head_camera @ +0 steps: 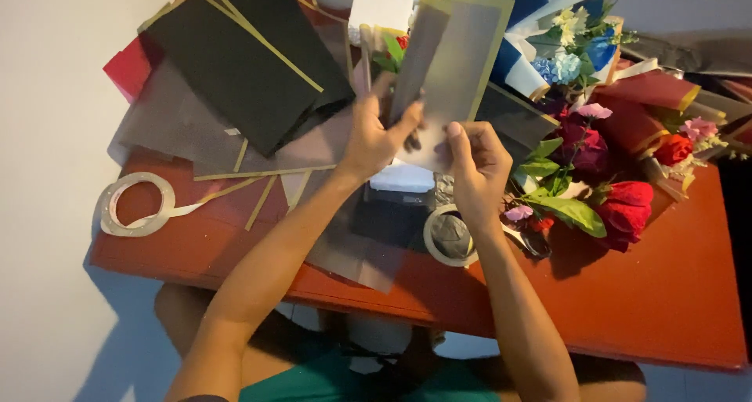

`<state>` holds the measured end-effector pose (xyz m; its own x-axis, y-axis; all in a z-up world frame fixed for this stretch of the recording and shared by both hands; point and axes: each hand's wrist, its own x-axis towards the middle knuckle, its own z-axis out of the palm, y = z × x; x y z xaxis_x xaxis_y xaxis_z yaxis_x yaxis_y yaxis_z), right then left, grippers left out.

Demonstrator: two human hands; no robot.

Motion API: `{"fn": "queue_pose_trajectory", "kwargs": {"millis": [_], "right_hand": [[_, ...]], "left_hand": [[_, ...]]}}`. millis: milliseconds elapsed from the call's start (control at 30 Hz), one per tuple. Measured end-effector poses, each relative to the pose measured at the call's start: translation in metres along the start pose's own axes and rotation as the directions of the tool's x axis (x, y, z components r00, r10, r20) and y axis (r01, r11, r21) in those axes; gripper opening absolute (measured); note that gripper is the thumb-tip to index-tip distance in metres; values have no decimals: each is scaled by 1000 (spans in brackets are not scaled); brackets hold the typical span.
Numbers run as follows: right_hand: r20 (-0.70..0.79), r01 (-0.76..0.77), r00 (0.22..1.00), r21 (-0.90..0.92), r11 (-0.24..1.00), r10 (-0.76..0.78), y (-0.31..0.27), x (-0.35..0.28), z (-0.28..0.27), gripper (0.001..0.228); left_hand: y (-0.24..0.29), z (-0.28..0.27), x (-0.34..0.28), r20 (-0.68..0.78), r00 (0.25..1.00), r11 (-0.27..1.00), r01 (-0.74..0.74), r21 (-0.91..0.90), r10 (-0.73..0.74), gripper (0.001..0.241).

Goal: Wrapping a single rose bouquet with decorative paper and securing it with tape.

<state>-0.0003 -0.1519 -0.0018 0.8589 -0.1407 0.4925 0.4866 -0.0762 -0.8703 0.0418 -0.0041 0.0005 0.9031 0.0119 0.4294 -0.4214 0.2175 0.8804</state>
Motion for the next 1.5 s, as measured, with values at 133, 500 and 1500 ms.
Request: {"fn": "queue_pose_trajectory", "kwargs": {"millis": [133, 500, 1500], "right_hand": [[33, 17, 999, -43, 999, -15, 5, -2, -2, 16], [261, 153, 961, -213, 965, -94, -8, -6, 2, 22], [392, 571, 821, -569, 591, -416, 18, -8, -2, 19]], "left_hand": [[-11, -7, 5, -118, 992, 999, 35, -10, -35, 15], [8, -17, 8, -97, 980, 973, 186, 137, -174, 36], [-65, -95, -16, -78, 984, 324, 126, 938, -157, 47]]}}
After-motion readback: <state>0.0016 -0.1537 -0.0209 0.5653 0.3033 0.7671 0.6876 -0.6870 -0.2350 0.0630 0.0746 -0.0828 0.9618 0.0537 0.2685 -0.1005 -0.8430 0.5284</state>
